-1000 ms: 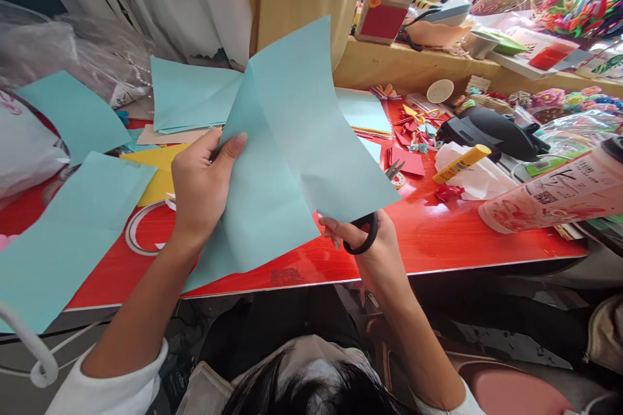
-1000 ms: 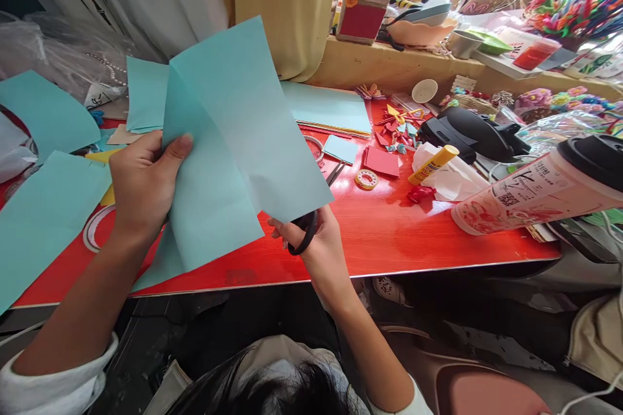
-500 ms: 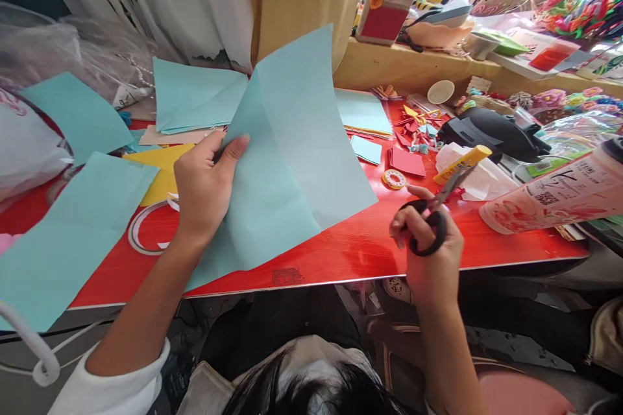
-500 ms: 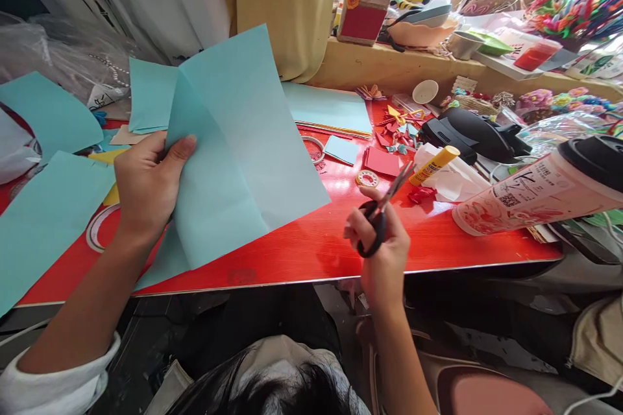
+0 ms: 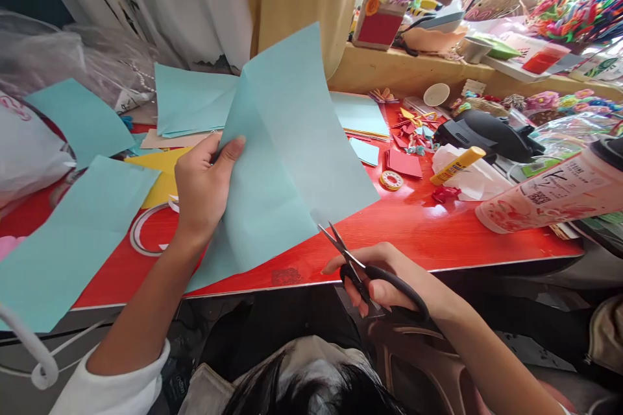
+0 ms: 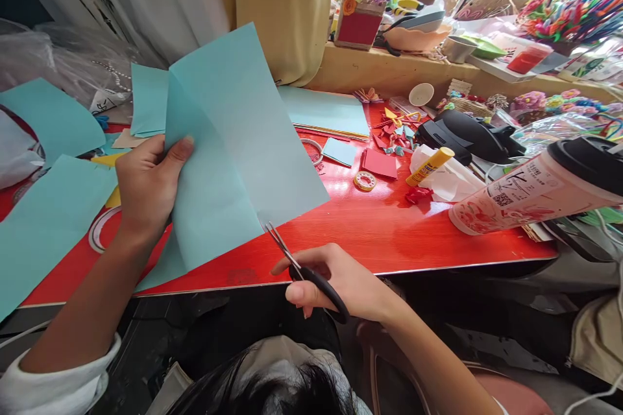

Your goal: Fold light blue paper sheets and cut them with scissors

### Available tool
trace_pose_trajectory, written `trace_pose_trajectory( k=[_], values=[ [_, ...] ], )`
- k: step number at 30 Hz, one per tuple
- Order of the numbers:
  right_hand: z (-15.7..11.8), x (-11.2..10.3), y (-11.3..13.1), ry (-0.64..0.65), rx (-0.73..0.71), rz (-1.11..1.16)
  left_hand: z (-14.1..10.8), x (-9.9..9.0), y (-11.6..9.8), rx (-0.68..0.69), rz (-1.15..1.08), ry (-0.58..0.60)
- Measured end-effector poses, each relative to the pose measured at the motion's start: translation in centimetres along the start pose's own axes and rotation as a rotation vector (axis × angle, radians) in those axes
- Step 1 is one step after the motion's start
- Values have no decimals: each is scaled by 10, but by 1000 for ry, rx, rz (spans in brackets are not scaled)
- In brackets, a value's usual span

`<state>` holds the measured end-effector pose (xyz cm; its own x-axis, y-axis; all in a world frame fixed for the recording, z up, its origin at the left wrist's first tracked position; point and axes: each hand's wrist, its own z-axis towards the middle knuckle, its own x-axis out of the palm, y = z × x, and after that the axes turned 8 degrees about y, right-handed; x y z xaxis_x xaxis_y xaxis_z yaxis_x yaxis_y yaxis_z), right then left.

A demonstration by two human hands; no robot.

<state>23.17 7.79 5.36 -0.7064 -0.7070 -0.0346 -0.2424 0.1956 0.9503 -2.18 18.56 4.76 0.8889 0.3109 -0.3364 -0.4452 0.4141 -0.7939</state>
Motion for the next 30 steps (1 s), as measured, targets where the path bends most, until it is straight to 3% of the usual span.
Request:
trace_pose_trajectory(
  k=[9,16,20,23,25,28,30],
  values=[
    [8,4,7,43,41,43,-2,0,-3,-58,-73,19],
    [15,11,11,-72,84,21,-2,1,-4,-45,-75,22],
    [8,8,6,-147,92,-127,-1,0,-2,-58,-55,25],
    [-3,2,-6,-192,1,-177,0,-2,0,-66,-39,15],
    [-5,0,-14,-260,-150,-67,0,-2,0,-75,-47,26],
    [10,9,-21,-504,-442,208,-5,2,-5,-77,-28,61],
    [28,21,-21,-691,-517,355,-9,8,-9,-74,24,83]
  ],
)
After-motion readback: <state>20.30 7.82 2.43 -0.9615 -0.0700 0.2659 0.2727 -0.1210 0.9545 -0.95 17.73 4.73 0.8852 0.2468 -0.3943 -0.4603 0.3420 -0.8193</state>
